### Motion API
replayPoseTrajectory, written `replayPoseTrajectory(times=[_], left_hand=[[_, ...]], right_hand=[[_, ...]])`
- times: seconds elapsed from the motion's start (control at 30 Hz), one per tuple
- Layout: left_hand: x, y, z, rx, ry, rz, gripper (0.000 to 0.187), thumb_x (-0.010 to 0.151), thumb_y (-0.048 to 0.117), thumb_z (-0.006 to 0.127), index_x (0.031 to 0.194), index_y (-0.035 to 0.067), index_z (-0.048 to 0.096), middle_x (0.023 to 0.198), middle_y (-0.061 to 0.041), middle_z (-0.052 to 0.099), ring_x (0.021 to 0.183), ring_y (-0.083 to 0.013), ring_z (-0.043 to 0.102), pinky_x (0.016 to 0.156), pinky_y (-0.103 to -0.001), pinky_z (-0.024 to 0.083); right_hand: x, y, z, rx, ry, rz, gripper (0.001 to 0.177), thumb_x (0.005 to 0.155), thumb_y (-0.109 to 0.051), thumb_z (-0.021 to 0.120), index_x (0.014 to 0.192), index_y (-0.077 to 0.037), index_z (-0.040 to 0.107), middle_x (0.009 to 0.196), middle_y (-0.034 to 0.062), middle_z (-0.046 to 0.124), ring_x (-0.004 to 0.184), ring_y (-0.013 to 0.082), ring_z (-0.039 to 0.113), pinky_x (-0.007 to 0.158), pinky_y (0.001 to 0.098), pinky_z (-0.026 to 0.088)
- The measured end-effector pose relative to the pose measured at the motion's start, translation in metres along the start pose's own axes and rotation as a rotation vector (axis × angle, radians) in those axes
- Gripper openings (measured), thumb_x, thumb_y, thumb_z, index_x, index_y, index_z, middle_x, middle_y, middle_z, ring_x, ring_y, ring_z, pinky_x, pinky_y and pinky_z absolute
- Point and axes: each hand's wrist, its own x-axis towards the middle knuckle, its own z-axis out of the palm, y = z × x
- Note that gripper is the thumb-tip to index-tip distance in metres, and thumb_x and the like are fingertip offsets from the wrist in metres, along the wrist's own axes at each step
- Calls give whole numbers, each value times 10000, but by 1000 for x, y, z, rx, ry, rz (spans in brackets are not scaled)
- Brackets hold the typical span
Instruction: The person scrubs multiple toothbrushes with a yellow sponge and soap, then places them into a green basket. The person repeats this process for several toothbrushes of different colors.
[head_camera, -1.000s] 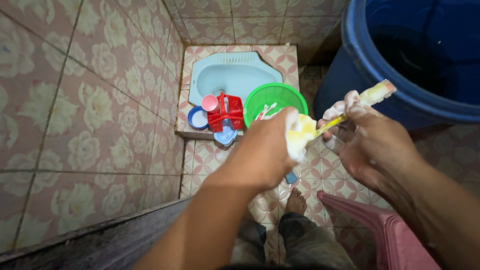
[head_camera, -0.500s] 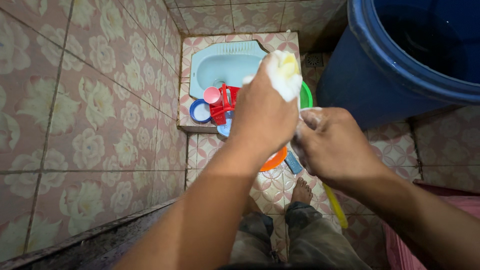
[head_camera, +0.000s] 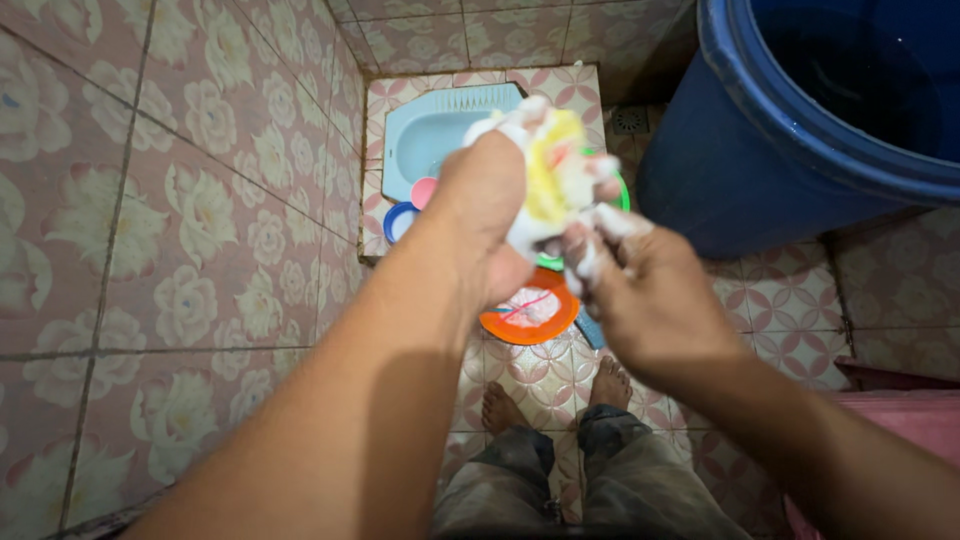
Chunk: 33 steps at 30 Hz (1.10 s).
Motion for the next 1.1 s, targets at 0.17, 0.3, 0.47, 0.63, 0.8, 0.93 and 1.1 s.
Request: replayPoseTrajectory(times=[0.17, 0.3, 0.47, 0.63, 0.8, 0.93, 1.1], left_hand=[[-9, -23, 19, -6, -20, 32, 259, 1037, 344, 459, 1070, 137, 610, 844, -150, 701, 622, -205, 622, 508, -341, 498], [-19, -24, 17, 181, -107, 72, 251, 985, 387, 574, 962, 146, 639, 774, -25, 651, 587, -145, 603, 425, -345, 447], [-26, -5, 13, 153, -224, -4, 195, 967, 263, 697, 990, 69, 687, 821, -36, 683, 696, -146, 651, 573, -315, 517], [-14, -14, 35, 429, 101, 186, 166, 843, 207, 734, 972, 103, 741, 805, -31, 734, 683, -136, 665, 561, -335, 514], [-16, -19, 49, 1192, 271, 764, 229, 846, 174, 689, 1072, 139, 683, 888, -130, 765, 807, -331, 741, 681, -447, 568], [-24, -19, 57, 1549, 220, 691, 140, 1072, 226, 552, 1164, 136, 609, 954, -158, 740, 918, -386, 725, 775, -525, 537], [-20, -14, 41, 1725, 153, 888, 267, 918, 111, 605, 1175, 180, 632, 954, -171, 736, 907, -410, 722, 767, -534, 549]], right_hand=[[19, -3, -15, 403, 17, 137, 368, 1076, -322, 507, 990, 15, 626, 790, 45, 590, 633, 123, 471, 550, 277, 401], [25, -10, -27, 237, -36, 240, 500, 1055, -408, 395, 957, 23, 629, 794, 98, 624, 649, 158, 542, 604, 315, 483], [33, 3, -34, 343, -108, 245, 439, 1072, -389, 427, 1090, 28, 563, 831, 142, 569, 678, 228, 497, 616, 392, 468], [29, -22, -24, 593, 193, 400, 608, 1098, -509, 267, 1157, 9, 580, 926, 139, 668, 800, 243, 598, 683, 364, 486], [18, -40, -32, 273, 235, 65, 684, 1028, -569, 281, 993, 36, 598, 805, 86, 611, 728, 197, 582, 661, 344, 519], [20, -39, -43, 141, 341, -49, 445, 1103, -385, 493, 1068, 45, 603, 864, 104, 564, 718, 185, 458, 624, 344, 410], [28, -50, -64, 558, 399, 317, 231, 1044, -148, 436, 1133, 37, 542, 1055, 146, 613, 866, 145, 573, 775, 289, 531]])
